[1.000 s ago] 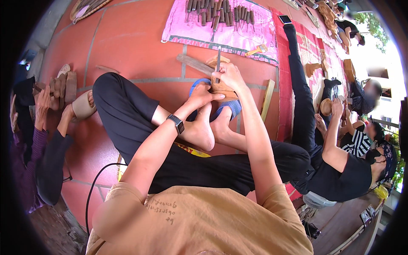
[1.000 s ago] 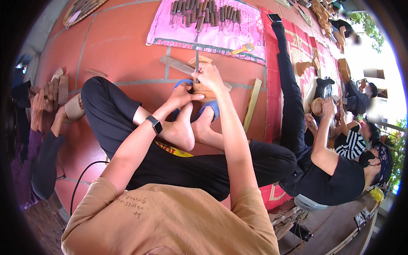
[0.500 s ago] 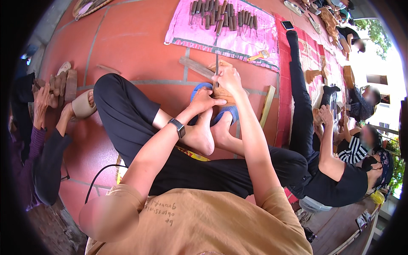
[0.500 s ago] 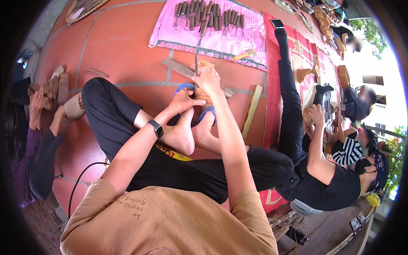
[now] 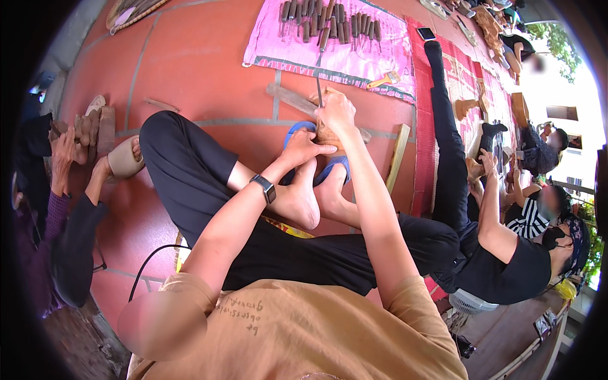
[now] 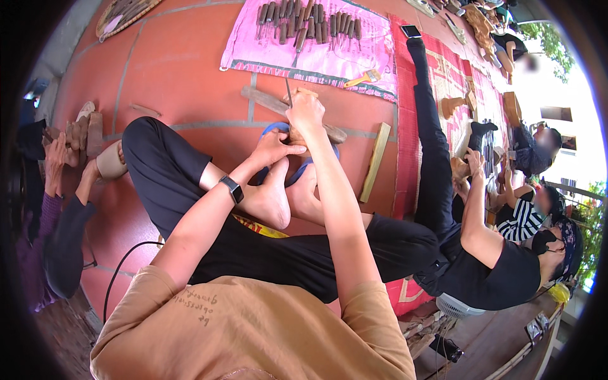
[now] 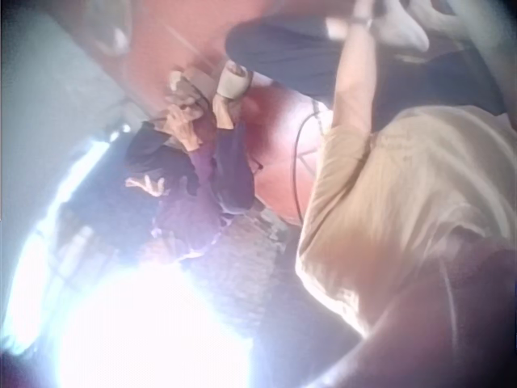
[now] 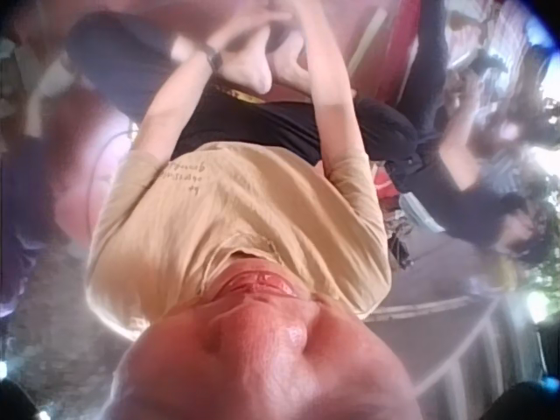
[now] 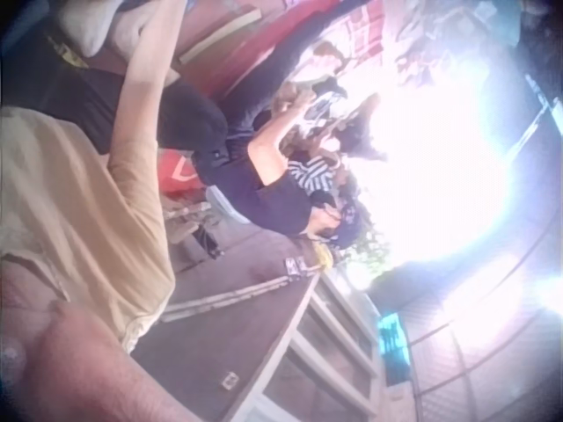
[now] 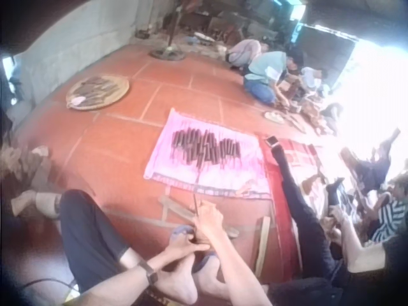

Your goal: The person sits cross-legged on the floor and carves a small wooden object using a knife. They hold the wood between their feet and use the knife to shape it, occasionally adjusting their grip. Other people are also carving wood nearby.

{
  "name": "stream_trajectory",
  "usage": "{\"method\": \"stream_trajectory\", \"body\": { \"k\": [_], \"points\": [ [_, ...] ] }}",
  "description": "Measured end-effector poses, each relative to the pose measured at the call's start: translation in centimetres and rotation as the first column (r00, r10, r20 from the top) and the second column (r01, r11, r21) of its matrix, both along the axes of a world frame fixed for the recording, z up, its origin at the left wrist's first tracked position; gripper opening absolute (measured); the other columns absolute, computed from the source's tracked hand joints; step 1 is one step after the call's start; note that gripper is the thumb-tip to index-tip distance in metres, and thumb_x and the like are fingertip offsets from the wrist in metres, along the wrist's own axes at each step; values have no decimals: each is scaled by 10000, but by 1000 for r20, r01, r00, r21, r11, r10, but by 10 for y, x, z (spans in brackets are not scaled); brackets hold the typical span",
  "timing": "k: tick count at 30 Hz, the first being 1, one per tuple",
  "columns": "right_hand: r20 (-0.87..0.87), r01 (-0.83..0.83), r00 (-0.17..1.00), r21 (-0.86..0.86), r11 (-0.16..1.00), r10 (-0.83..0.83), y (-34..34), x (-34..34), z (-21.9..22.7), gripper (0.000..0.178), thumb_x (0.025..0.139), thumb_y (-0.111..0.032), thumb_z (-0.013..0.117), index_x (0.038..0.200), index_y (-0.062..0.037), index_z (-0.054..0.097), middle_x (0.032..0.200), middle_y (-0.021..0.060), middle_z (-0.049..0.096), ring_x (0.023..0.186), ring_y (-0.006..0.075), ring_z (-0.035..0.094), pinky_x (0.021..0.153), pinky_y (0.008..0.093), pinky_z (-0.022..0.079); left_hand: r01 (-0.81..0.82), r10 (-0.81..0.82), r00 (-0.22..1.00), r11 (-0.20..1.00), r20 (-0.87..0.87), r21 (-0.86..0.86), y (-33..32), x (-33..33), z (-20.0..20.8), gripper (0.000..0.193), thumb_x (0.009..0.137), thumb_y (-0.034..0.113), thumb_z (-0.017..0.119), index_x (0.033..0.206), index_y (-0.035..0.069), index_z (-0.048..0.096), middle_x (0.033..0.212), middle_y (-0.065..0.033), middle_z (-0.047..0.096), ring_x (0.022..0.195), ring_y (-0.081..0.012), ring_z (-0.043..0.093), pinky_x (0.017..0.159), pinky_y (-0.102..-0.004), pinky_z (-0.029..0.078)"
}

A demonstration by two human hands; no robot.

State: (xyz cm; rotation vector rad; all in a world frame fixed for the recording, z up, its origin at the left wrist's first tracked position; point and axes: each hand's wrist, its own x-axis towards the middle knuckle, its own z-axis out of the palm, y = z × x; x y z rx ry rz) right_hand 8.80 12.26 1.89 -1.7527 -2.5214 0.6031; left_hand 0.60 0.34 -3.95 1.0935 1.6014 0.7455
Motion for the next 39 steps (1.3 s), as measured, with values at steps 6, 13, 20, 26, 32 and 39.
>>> {"method": "stream_trajectory", "body": {
  "k": [6, 13, 20, 26, 32, 39],
  "points": [
    [99, -129, 984, -151, 980, 145, -1, 7, 19, 234, 746, -227, 749, 970, -165, 731, 1002, 167, 703, 1009, 335, 672, 863, 455, 535, 85, -71, 978, 994, 197, -63, 7, -8, 12, 955, 646, 502, 846, 1259, -155, 522, 1270, -304, 574, 1201, -342, 570, 1020, -380, 435],
    [28, -39, 999, -4, 999, 39, -1, 1, 8, 334, 732, -252, 787, 1026, -112, 716, 1021, 153, 701, 1022, 339, 662, 894, 456, 518, -2, 1, 1000, 1000, 28, 28, 1, 0, 3, 884, 666, 493, 835, 1227, -136, 568, 1194, -272, 633, 1140, -332, 616, 990, -352, 463],
    [73, -77, 994, -12, 997, 78, -1, 0, 5, 252, 769, -120, 642, 1016, -126, 696, 988, 173, 699, 1002, 355, 663, 885, 459, 520, 43, -42, 999, 998, 16, -40, -1, -4, 25, 876, 684, 520, 812, 1245, -110, 573, 1202, -259, 637, 1134, -310, 623, 974, -357, 473],
    [9, -94, 995, -94, 991, 95, 0, 10, 6, 189, 719, -172, 712, 897, -106, 708, 936, 147, 706, 959, 333, 670, 861, 446, 517, 76, -72, 995, 996, 65, -54, 1, -5, 13, 948, 672, 537, 817, 1289, -121, 526, 1273, -250, 589, 1166, -307, 598, 916, -365, 495],
    [-129, -83, 990, -154, 985, 64, 12, 23, 3, 308, 686, -168, 735, 994, -176, 725, 1049, 131, 705, 1024, 314, 661, 904, 432, 517, 34, -33, 999, 993, 9, -116, 4, -1, 5, 957, 657, 505, 845, 1347, -66, 506, 1363, -196, 529, 1153, -292, 603, 671, -371, 605],
    [-102, -181, 981, -207, 961, 163, 17, 28, 7, 199, 687, -129, 736, 885, -129, 716, 957, 129, 712, 992, 309, 669, 866, 422, 521, 64, -65, 998, 994, -13, -85, 6, -1, 0, 931, 665, 520, 835, 1318, -74, 540, 1406, -228, 468, 1155, -321, 598, 810, -384, 569]
  ]
}}
